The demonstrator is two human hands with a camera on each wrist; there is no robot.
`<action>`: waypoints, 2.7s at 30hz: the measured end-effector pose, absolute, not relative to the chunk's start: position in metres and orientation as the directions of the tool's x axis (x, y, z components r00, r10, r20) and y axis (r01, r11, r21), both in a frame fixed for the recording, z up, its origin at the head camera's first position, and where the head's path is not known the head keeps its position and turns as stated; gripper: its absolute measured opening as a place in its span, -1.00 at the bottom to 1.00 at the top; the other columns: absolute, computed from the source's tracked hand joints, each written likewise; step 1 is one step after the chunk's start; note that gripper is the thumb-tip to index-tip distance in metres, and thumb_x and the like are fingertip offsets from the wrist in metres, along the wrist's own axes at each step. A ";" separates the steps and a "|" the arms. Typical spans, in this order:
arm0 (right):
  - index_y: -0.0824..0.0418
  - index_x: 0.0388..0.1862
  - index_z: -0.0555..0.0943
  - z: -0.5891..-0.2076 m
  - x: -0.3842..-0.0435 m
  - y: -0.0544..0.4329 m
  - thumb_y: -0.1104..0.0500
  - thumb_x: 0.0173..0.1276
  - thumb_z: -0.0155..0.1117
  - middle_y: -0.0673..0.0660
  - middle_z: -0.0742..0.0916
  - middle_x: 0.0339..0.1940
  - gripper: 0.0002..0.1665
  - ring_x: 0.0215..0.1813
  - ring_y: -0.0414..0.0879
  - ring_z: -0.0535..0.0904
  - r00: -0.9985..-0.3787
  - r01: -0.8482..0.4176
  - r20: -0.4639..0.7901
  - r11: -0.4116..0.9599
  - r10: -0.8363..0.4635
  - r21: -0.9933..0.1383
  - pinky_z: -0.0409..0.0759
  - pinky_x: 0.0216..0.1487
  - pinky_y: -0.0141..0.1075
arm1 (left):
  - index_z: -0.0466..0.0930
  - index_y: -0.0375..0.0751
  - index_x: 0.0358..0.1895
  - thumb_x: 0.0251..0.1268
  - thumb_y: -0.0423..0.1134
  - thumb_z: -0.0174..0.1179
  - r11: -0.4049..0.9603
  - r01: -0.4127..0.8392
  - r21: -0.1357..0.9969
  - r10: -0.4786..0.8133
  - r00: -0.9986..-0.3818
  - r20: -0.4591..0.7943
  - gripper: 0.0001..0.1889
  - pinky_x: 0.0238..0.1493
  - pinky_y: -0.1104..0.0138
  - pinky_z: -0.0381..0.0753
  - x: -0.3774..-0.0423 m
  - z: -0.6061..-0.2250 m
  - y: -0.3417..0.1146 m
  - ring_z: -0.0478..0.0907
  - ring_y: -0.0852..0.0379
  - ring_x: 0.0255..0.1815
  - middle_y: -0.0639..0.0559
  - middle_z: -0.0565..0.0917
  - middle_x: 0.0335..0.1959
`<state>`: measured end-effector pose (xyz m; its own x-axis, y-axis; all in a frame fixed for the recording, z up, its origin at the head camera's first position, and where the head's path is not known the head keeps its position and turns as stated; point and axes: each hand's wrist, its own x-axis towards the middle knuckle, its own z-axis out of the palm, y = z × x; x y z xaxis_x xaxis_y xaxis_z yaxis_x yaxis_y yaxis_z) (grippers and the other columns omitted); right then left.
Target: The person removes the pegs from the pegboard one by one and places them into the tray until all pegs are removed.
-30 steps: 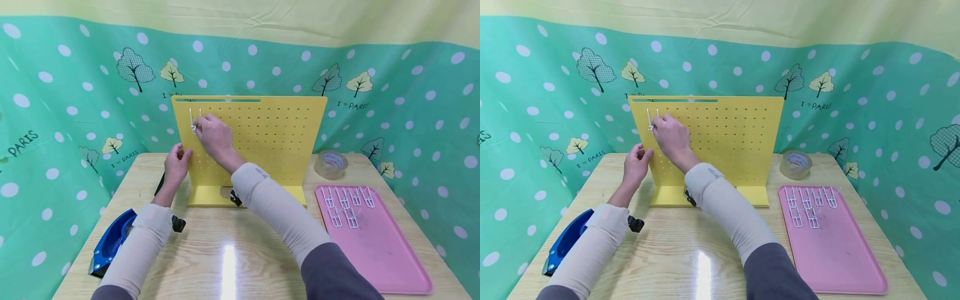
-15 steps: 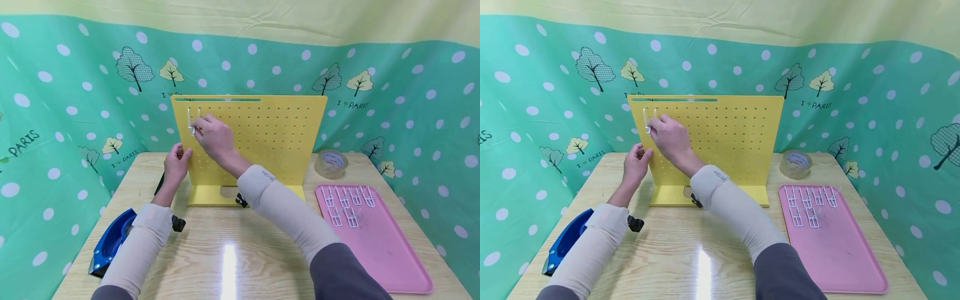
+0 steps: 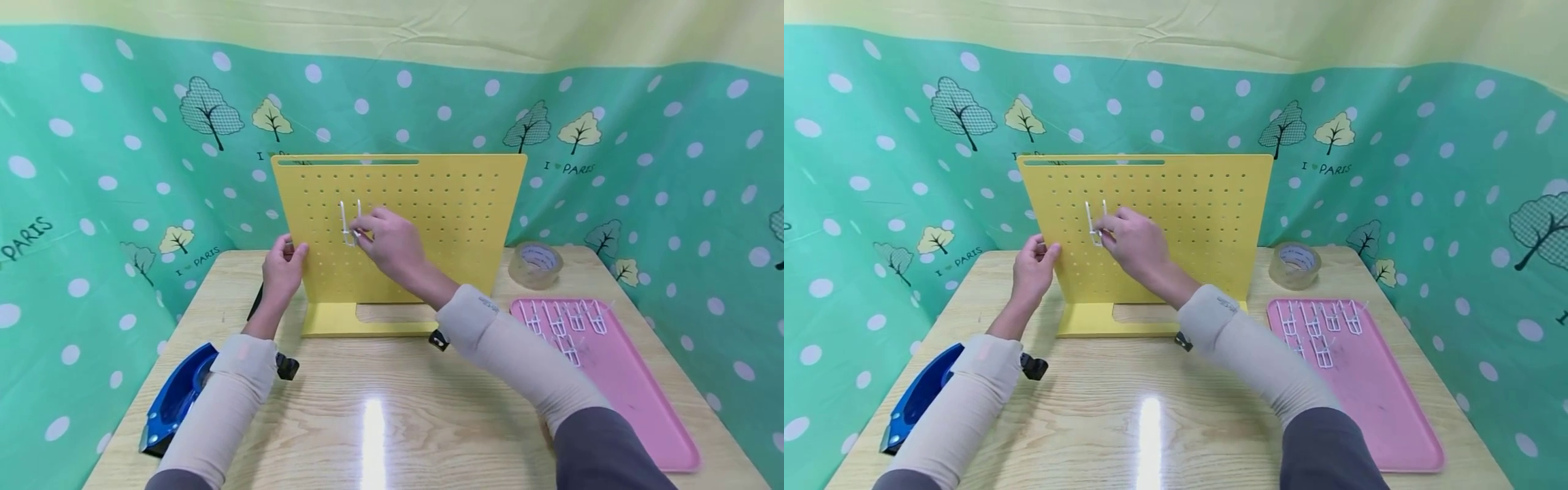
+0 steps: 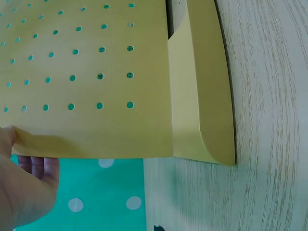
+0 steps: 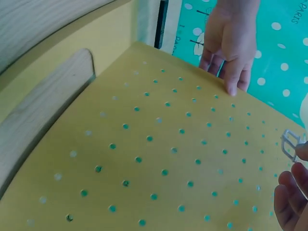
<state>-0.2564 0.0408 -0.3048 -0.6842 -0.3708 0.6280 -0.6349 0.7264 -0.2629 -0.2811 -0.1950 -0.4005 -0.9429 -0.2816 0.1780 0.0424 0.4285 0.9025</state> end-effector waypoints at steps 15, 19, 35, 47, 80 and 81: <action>0.07 -0.17 0.80 -0.319 -0.243 0.137 0.07 0.40 0.38 0.09 0.84 -0.18 -0.86 -0.31 -0.07 0.74 -0.795 -0.537 0.543 0.730 -0.271 -0.423 0.74 -0.28 -0.25 | 0.48 -0.14 0.31 0.55 -0.02 0.09 0.437 0.045 0.898 -0.274 -0.944 0.181 -0.58 -0.18 0.39 0.53 -0.280 -0.402 -0.196 0.51 0.06 -0.09 -0.19 0.63 0.01; 0.12 -0.19 0.80 -0.323 -0.241 0.168 0.12 0.38 0.42 0.13 0.84 -0.21 -0.88 -0.33 -0.03 0.73 -0.798 -0.524 0.559 0.720 -0.227 -0.455 0.74 -0.32 -0.21 | 0.49 -0.14 0.30 0.55 -0.02 0.10 0.436 0.058 0.898 -0.267 -0.945 0.190 -0.58 -0.19 0.41 0.52 -0.281 -0.402 -0.196 0.50 0.08 -0.10 -0.19 0.63 0.01; 0.13 -0.14 0.78 -0.335 -0.221 0.282 0.22 0.40 0.36 0.14 0.79 -0.22 -0.88 -0.25 -0.03 0.62 -0.925 -0.361 0.279 0.831 -0.259 -0.423 0.58 -0.25 -0.28 | 0.50 -0.14 0.30 0.56 -0.04 0.09 0.431 0.056 0.901 -0.285 -0.939 0.195 -0.60 -0.17 0.49 0.49 -0.277 -0.398 -0.194 0.49 0.16 -0.10 -0.17 0.64 0.02; 0.24 -0.07 0.76 -0.359 -0.197 0.379 0.15 0.40 0.38 0.19 0.81 -0.29 -0.77 -0.32 -0.13 0.63 -0.976 -0.209 0.138 0.901 -0.169 -0.379 0.58 -0.37 -0.37 | 0.49 -0.14 0.31 0.56 -0.04 0.09 0.424 0.042 0.905 -0.282 -0.943 0.177 -0.59 -0.11 0.45 0.51 -0.280 -0.398 -0.193 0.50 0.14 -0.07 -0.19 0.64 0.08; 0.14 -0.28 0.79 -0.435 -0.152 0.441 0.21 0.32 0.41 0.00 0.75 -0.39 -0.94 -0.33 -0.17 0.48 -0.979 -0.075 -0.147 0.915 -0.144 -0.396 0.45 -0.37 -0.41 | 0.48 -0.12 0.30 0.56 -0.02 0.08 0.423 0.032 0.906 -0.280 -0.946 0.165 -0.60 -0.15 0.46 0.55 -0.280 -0.400 -0.194 0.52 0.11 -0.06 -0.16 0.64 0.06; 0.15 -0.28 0.79 -0.436 -0.153 0.442 0.22 0.32 0.40 0.01 0.75 -0.39 -0.94 -0.33 -0.17 0.48 -0.978 -0.078 -0.147 0.915 -0.147 -0.397 0.45 -0.37 -0.40 | 0.49 -0.12 0.30 0.56 -0.03 0.09 0.423 0.034 0.906 -0.279 -0.946 0.165 -0.60 -0.15 0.46 0.55 -0.280 -0.400 -0.194 0.52 0.11 -0.06 -0.16 0.64 0.06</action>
<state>-0.1526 0.4416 -0.4360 -0.9783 -0.1468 -0.1465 -0.0778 0.9146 -0.3968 -0.2800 -0.1939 -0.3997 -0.9459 -0.2792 0.1655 0.0337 0.4225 0.9057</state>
